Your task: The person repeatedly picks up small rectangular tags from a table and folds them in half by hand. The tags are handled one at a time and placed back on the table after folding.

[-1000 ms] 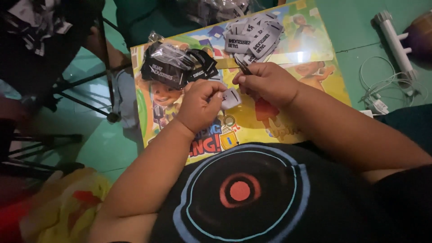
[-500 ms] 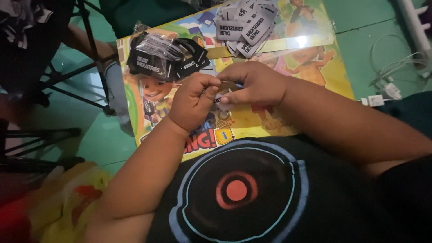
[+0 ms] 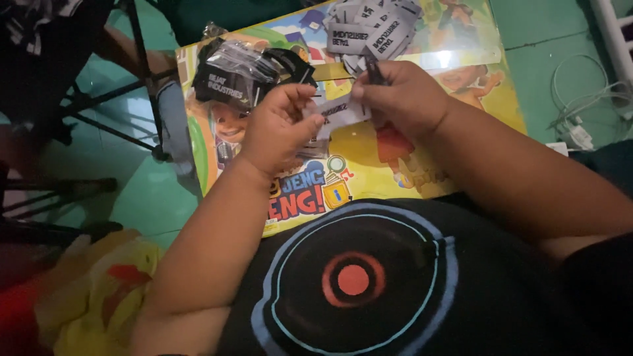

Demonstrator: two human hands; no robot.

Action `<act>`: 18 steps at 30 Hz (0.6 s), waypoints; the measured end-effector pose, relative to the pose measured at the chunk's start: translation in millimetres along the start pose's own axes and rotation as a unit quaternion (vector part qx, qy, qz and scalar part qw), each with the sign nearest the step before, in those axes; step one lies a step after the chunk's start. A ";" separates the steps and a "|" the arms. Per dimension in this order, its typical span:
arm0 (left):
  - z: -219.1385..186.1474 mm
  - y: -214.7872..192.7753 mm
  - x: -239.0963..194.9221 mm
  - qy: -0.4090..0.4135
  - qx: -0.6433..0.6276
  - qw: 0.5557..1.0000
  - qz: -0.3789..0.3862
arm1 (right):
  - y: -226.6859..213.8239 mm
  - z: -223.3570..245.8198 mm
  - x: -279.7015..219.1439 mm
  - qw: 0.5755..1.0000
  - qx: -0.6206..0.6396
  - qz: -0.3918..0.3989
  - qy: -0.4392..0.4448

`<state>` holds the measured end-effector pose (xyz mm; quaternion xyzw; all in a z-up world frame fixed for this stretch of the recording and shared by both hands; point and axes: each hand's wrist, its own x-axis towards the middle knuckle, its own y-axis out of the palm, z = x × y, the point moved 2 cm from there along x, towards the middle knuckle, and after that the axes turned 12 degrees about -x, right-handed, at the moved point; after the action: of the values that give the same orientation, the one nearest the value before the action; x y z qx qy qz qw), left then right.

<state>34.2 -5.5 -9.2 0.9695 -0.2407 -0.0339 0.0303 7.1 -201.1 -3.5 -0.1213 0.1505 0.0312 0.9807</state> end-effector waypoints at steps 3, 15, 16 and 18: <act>24.3 -7.2 9.2 0.001 -0.171 0.985 -0.012 | 1.2 -2.5 2.3 0.995 0.096 0.003 0.006; 26.6 -8.9 5.0 0.049 -0.233 0.970 -0.059 | 0.4 2.7 0.7 0.998 0.055 0.015 -0.001; 24.9 -8.6 4.3 0.049 -0.232 0.970 -0.059 | 0.8 6.0 -1.2 0.998 0.055 0.015 -0.001; 22.2 -7.9 3.3 0.033 -0.221 0.971 -0.079 | 0.9 11.7 -5.5 0.999 0.047 0.007 0.019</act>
<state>38.9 -1.0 -32.1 0.9554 -0.1483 -0.0566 0.2489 5.1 -197.4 8.8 -0.0740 0.1715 0.0289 0.9820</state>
